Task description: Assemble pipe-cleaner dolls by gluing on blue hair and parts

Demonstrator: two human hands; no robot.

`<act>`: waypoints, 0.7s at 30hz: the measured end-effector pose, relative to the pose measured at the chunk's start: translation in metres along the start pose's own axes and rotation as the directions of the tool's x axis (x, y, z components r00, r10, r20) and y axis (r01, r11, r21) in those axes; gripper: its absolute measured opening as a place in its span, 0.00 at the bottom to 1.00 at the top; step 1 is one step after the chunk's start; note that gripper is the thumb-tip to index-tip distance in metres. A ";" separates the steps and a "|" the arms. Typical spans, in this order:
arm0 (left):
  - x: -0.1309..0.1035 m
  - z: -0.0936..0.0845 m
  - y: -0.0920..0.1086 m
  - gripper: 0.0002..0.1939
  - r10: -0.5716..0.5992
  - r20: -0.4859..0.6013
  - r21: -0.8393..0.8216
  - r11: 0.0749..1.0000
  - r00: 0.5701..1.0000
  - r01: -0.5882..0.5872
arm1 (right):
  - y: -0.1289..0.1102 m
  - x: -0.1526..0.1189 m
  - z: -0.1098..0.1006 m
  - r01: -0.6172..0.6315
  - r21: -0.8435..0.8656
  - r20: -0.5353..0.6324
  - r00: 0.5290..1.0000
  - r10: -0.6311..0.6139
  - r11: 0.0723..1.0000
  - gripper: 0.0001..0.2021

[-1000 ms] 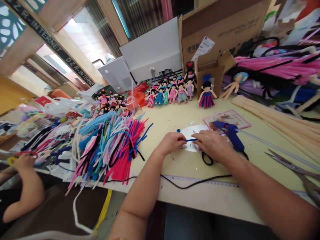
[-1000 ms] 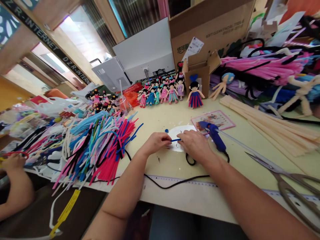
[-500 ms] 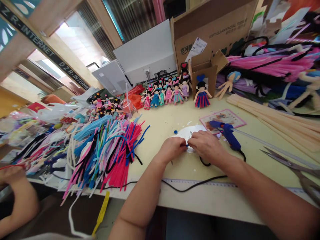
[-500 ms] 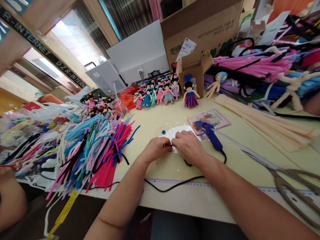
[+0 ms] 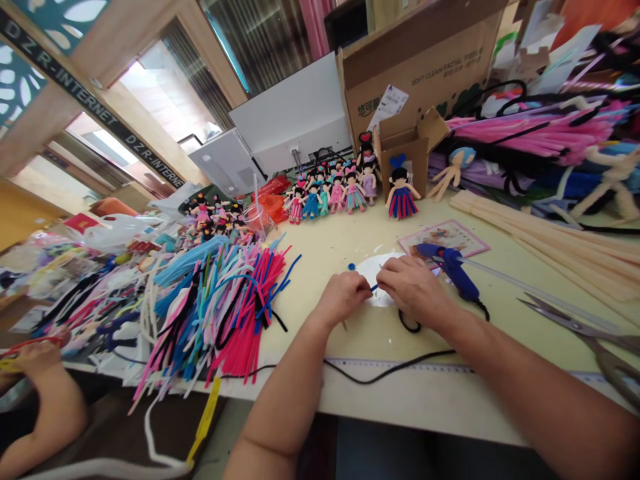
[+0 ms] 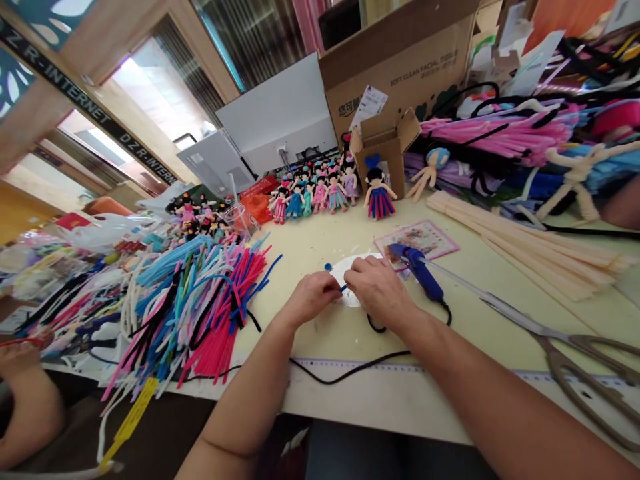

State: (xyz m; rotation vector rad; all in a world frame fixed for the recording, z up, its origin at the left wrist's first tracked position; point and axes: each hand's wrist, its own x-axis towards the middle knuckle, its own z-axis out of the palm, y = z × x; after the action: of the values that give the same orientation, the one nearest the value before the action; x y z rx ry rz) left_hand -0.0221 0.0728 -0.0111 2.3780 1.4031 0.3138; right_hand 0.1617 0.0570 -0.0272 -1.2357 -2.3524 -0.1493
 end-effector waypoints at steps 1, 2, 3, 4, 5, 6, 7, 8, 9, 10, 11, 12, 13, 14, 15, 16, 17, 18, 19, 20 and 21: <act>0.000 -0.001 0.000 0.04 -0.036 -0.020 -0.060 0.998 0.999 0.035 | 0.000 0.000 -0.001 -0.020 0.000 -0.008 1.000 0.020 1.000 0.08; 0.000 -0.002 0.000 0.04 -0.072 -0.042 -0.128 0.990 0.997 0.067 | 0.001 0.001 -0.002 -0.041 0.007 -0.011 0.999 0.041 0.999 0.08; 0.000 -0.002 -0.001 0.05 -0.106 -0.062 -0.199 0.976 0.992 0.092 | 0.001 0.001 -0.002 -0.064 0.026 -0.008 0.998 0.064 0.998 0.09; 0.001 -0.003 -0.001 0.05 -0.135 -0.081 -0.270 0.957 0.988 0.109 | 0.002 0.001 -0.002 -0.085 0.058 -0.001 0.996 0.085 0.995 0.09; 0.001 -0.003 -0.002 0.05 -0.164 -0.100 -0.340 0.933 0.981 0.121 | 0.002 0.002 -0.001 -0.107 0.103 0.008 0.994 0.106 0.989 0.09; 0.001 -0.002 -0.002 0.05 -0.190 -0.117 -0.407 0.904 0.975 0.127 | 0.002 0.002 0.000 -0.128 0.159 0.017 0.992 0.127 0.979 0.09; 0.002 -0.002 -0.003 0.05 -0.216 -0.134 -0.471 0.873 0.967 0.129 | 0.002 0.003 0.001 -0.154 0.221 0.025 0.988 0.152 0.963 0.08; 0.002 -0.001 -0.003 0.06 -0.239 -0.150 -0.527 0.840 0.959 0.126 | 0.001 0.003 0.003 -0.181 0.287 0.034 0.983 0.179 0.941 0.07; 0.003 0.000 -0.003 0.06 -0.260 -0.166 -0.573 0.811 0.951 0.122 | 0.001 0.003 0.005 -0.211 0.352 0.046 0.977 0.209 0.912 0.06; 0.003 0.001 -0.002 0.07 -0.278 -0.181 -0.608 0.785 0.943 0.115 | 0.000 0.003 0.007 -0.243 0.414 0.061 0.969 0.239 0.877 0.06; 0.004 0.003 -0.002 0.07 -0.291 -0.197 -0.635 0.765 0.936 0.105 | -0.002 0.003 0.010 -0.274 0.469 0.078 0.960 0.270 0.839 0.05; 0.004 0.004 -0.001 0.08 -0.303 -0.214 -0.656 0.749 0.929 0.093 | -0.004 0.003 0.012 -0.301 0.517 0.094 0.950 0.296 0.801 0.05; 0.004 0.006 0.001 0.08 -0.314 -0.230 -0.674 0.734 0.921 0.082 | -0.006 0.004 0.014 -0.321 0.559 0.108 0.943 0.316 0.765 0.06; 0.005 0.008 0.002 0.08 -0.325 -0.245 -0.691 0.719 0.913 0.071 | -0.009 0.004 0.017 -0.332 0.595 0.118 0.937 0.329 0.732 0.06; 0.005 0.011 0.004 0.08 -0.336 -0.257 -0.709 0.702 0.906 0.059 | -0.011 0.004 0.019 -0.339 0.623 0.124 0.933 0.339 0.705 0.06; 0.006 0.014 0.006 0.08 -0.345 -0.265 -0.728 0.684 0.900 0.048 | -0.014 0.005 0.021 -0.343 0.645 0.127 0.929 0.347 0.682 0.06; 0.006 0.016 0.009 0.08 -0.355 -0.271 -0.745 0.666 0.895 0.038 | -0.016 0.005 0.023 -0.347 0.664 0.129 0.926 0.356 0.662 0.06; 0.007 0.018 0.011 0.07 -0.367 -0.277 -0.763 0.645 0.888 0.028 | -0.018 0.006 0.024 -0.352 0.680 0.131 0.921 0.366 0.643 0.07; 0.008 0.020 0.012 0.07 -0.380 -0.282 -0.781 0.624 0.881 0.019 | -0.019 0.007 0.025 -0.356 0.694 0.132 0.917 0.376 0.626 0.07; 0.008 0.021 0.013 0.07 -0.391 -0.278 -0.799 0.602 0.877 0.015 | -0.019 0.007 0.025 -0.359 0.705 0.135 0.914 0.382 0.611 0.07; 0.009 0.021 0.013 0.08 -0.399 -0.263 -0.814 0.580 0.878 0.019 | -0.018 0.007 0.025 -0.360 0.714 0.139 0.913 0.383 0.600 0.07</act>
State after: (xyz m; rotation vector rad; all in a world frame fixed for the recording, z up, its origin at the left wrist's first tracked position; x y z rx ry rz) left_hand 0.0002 0.0708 -0.0250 1.3998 1.2948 1.1808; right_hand 0.1347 0.0595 -0.0438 -1.2227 -1.7392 0.8402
